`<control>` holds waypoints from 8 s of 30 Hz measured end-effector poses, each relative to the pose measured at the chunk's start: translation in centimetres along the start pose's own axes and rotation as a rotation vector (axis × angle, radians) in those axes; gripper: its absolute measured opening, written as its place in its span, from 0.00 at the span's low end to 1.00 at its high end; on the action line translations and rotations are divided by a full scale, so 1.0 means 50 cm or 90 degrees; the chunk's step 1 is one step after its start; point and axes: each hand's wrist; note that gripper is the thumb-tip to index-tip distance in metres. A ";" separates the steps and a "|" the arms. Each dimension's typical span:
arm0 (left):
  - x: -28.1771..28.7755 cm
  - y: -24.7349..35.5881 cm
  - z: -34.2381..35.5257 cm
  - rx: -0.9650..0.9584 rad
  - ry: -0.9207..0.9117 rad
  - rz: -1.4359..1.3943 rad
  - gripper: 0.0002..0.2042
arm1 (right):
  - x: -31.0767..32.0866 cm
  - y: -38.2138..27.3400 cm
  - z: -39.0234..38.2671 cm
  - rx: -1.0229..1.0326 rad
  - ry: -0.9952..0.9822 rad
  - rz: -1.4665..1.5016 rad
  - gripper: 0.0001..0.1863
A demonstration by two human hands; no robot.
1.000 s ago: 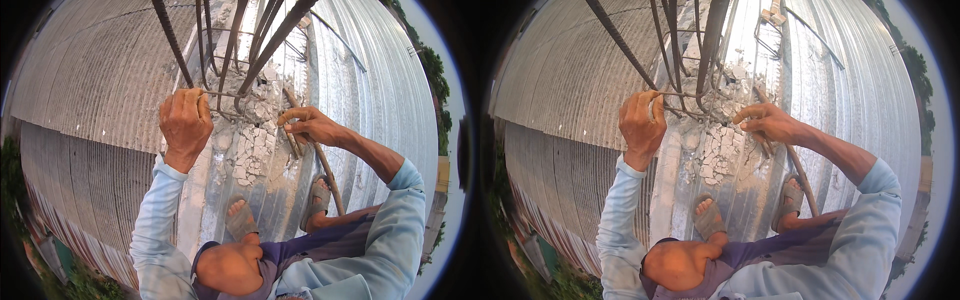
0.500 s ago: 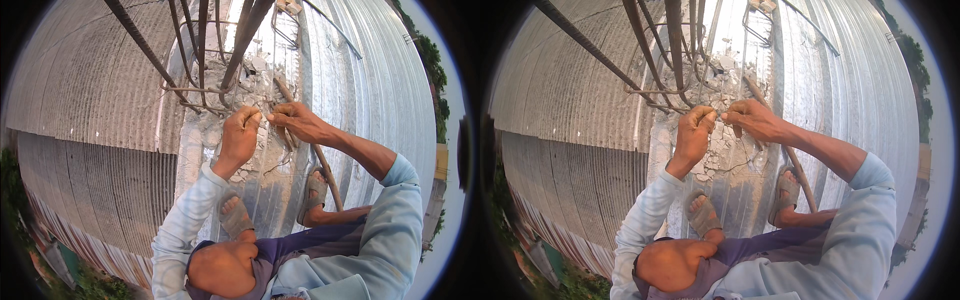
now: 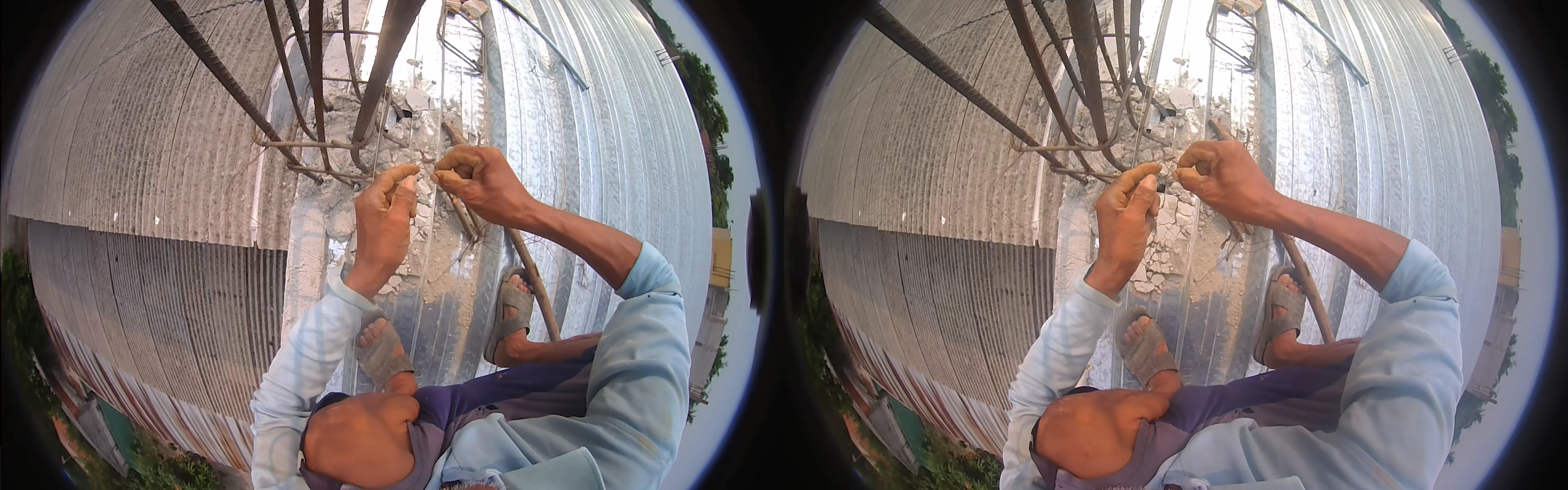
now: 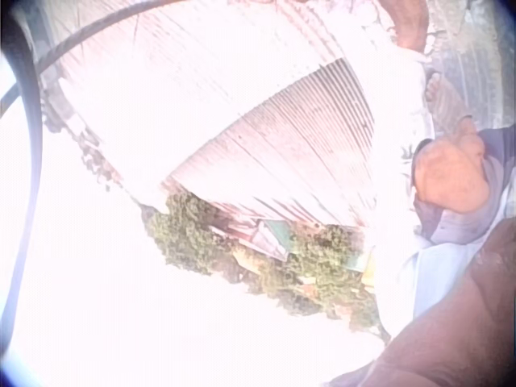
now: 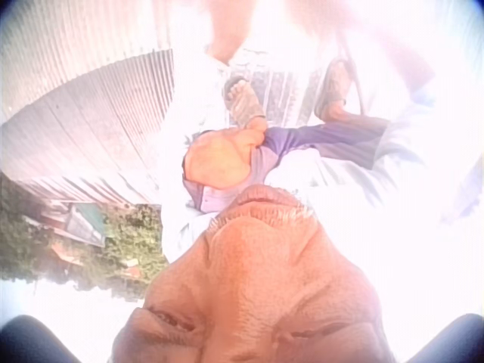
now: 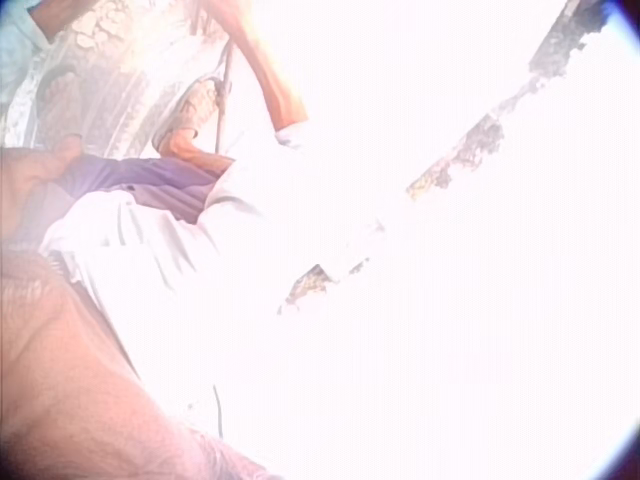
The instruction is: The person works on a corrugated metal roof, using a hammer to break away concrete around exposed rebar. They then tie wire around the rebar to secure it.
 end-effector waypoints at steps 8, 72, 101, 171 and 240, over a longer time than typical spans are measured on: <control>0.011 -0.010 0.004 -0.041 0.007 -0.087 0.09 | -0.012 -0.012 0.006 -0.179 -0.069 0.276 0.10; 0.405 0.230 0.266 0.228 -0.132 0.223 0.12 | -0.357 -0.247 0.213 0.056 0.125 0.131 0.18; 0.371 0.281 0.323 0.270 0.027 0.325 0.09 | -0.389 -0.223 0.249 0.106 0.171 0.166 0.07; 0.324 0.232 0.257 -0.355 0.008 0.774 0.08 | -0.405 -0.169 0.216 0.324 0.288 0.055 0.29; 0.346 0.300 0.270 -0.221 -0.057 0.850 0.12 | -0.602 -0.302 -0.019 -0.486 0.214 0.796 0.08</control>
Point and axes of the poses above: each hand's wrist, its own z-axis towards the middle knuckle, its own x-axis out of the back of the hand, y = z × x, and after that the axes turned 14 degrees about y, right-handed
